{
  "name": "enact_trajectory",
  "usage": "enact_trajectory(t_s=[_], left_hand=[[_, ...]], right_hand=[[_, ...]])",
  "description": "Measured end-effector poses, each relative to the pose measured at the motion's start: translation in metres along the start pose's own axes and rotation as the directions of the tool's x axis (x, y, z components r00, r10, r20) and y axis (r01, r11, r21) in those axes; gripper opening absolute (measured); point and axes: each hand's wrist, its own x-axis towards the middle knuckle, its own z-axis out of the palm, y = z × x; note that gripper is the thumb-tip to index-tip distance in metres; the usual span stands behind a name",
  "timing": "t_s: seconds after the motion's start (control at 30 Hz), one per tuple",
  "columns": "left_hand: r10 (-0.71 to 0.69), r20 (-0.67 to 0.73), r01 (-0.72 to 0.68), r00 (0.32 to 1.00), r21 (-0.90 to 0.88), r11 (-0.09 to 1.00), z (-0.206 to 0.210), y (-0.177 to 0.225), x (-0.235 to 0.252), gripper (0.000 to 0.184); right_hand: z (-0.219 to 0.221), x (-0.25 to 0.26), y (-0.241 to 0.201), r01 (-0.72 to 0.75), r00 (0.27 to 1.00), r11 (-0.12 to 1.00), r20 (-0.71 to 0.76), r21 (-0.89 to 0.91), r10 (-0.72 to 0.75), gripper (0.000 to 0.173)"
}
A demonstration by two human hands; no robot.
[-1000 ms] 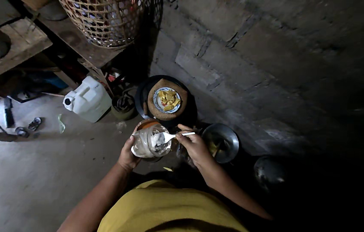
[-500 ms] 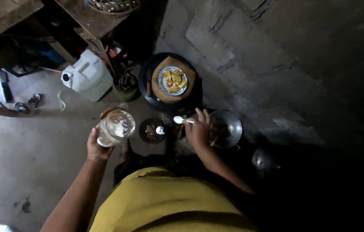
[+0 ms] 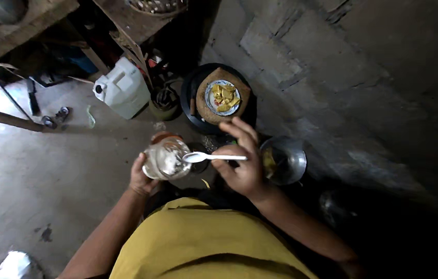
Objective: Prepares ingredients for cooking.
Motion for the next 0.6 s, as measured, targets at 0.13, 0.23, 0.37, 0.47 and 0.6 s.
enact_trajectory(t_s=[0.13,0.23,0.37,0.47,0.6], left_hand=[[-0.032,0.268,0.083,0.963,-0.182,0.980,0.032,-0.009,-0.005,0.053],[0.056,0.326,0.058,0.944,-0.329,0.942,0.041,-0.022,-0.023,0.057],[0.083,0.266,0.059,0.960,-0.486,0.872,0.060,-0.015,-0.074,0.063],[0.057,0.201,0.013,0.978,-0.330,0.944,0.077,0.018,-0.113,0.057],[0.183,0.308,-0.079,0.933,-0.323,0.943,0.028,0.048,-0.106,0.048]], right_hand=[[0.015,0.016,-0.016,0.096,0.974,0.995,0.208,-0.010,-0.092,0.037],[0.000,0.025,-0.011,0.035,0.959,0.956,0.258,0.290,-0.114,0.047],[-0.002,0.051,0.001,-0.210,0.778,0.801,0.592,0.560,-0.210,0.105],[0.033,0.071,-0.011,-0.295,0.559,0.727,0.729,0.620,-0.395,0.126],[0.094,0.097,-0.032,-0.468,0.466,0.603,0.760,0.646,-0.453,0.113]])
